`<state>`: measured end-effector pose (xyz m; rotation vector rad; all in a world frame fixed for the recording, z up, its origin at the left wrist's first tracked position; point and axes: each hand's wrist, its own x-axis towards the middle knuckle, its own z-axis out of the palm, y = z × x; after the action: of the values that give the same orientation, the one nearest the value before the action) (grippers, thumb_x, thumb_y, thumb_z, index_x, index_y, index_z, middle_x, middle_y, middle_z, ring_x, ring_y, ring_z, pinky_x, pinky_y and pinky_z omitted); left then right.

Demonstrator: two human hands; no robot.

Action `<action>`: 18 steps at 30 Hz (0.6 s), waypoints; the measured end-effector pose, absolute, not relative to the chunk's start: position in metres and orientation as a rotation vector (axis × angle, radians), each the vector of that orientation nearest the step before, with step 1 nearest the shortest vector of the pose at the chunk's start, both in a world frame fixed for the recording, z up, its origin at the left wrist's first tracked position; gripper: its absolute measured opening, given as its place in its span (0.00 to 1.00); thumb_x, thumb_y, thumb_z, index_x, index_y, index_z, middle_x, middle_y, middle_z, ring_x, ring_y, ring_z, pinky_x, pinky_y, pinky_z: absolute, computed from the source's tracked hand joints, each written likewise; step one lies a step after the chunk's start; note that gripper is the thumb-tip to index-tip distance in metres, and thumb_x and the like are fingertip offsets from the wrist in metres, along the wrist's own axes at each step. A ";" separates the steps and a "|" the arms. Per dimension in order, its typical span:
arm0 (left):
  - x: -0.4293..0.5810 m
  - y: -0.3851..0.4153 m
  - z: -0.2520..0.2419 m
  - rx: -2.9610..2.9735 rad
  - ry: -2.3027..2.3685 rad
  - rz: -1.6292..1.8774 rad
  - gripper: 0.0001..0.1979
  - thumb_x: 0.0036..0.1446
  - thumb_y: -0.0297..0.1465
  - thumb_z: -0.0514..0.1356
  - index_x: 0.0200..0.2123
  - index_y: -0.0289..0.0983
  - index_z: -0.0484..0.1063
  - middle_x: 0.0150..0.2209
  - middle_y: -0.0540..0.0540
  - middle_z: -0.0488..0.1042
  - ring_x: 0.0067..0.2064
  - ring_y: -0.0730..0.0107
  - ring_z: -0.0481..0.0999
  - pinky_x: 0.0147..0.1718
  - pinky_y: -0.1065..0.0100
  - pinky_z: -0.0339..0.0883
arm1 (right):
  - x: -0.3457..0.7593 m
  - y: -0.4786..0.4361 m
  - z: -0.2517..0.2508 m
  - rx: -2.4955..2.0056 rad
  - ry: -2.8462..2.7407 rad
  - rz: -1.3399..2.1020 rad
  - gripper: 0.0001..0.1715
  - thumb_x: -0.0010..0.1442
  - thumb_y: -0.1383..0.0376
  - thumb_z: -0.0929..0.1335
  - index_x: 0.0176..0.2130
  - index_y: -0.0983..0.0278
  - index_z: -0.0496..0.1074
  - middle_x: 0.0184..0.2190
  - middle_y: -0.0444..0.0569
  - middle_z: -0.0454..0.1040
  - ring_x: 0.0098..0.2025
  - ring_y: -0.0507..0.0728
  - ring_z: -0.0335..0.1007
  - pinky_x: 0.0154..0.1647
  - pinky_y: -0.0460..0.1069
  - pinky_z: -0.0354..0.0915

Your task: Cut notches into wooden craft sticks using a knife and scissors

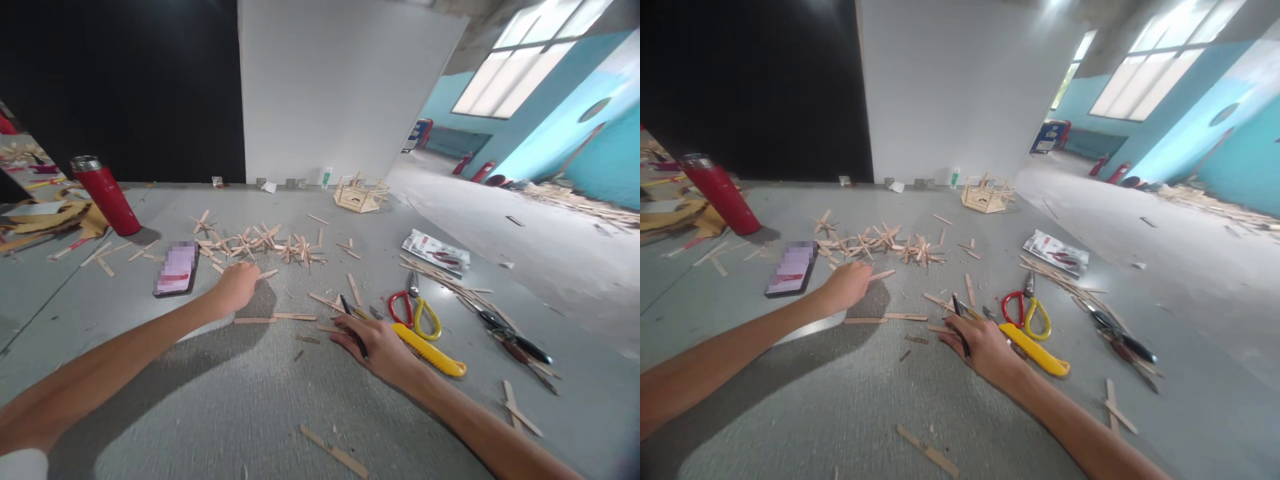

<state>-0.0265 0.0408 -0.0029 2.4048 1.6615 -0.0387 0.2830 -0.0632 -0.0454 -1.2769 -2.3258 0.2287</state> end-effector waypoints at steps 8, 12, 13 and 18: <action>-0.026 0.043 0.011 2.243 1.389 0.121 0.13 0.70 0.37 0.60 0.50 0.33 0.75 0.47 0.42 0.78 0.45 0.62 0.80 0.45 0.57 0.76 | 0.296 -0.052 -0.052 -1.467 -2.177 0.114 0.18 0.73 0.60 0.60 0.37 0.64 0.74 0.21 0.46 0.75 0.20 0.55 0.71 0.23 0.48 0.61; -0.021 0.034 0.027 2.124 1.086 0.091 0.15 0.71 0.36 0.54 0.39 0.35 0.77 0.36 0.44 0.83 0.37 0.67 0.82 0.36 0.70 0.71 | 0.298 -0.051 -0.052 -1.501 -2.173 0.098 0.17 0.72 0.61 0.60 0.38 0.63 0.75 0.22 0.46 0.75 0.21 0.55 0.72 0.24 0.47 0.61; -0.019 0.031 0.029 2.107 1.048 0.088 0.15 0.71 0.36 0.53 0.39 0.35 0.77 0.35 0.44 0.83 0.37 0.68 0.82 0.34 0.71 0.70 | 0.297 -0.051 -0.051 -1.504 -2.175 0.094 0.17 0.71 0.62 0.60 0.39 0.64 0.75 0.22 0.46 0.76 0.21 0.55 0.72 0.24 0.47 0.61; -0.010 0.020 0.030 2.125 0.971 0.024 0.13 0.66 0.33 0.56 0.32 0.35 0.78 0.32 0.46 0.82 0.32 0.69 0.78 0.30 0.71 0.63 | 0.294 -0.053 -0.050 -1.505 -2.189 0.081 0.16 0.71 0.63 0.60 0.38 0.63 0.74 0.23 0.47 0.77 0.23 0.56 0.72 0.26 0.48 0.61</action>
<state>-0.0096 0.0203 0.0303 2.1245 0.9709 0.0237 0.2935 -0.0532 -0.0504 -1.5051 -2.1887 0.0810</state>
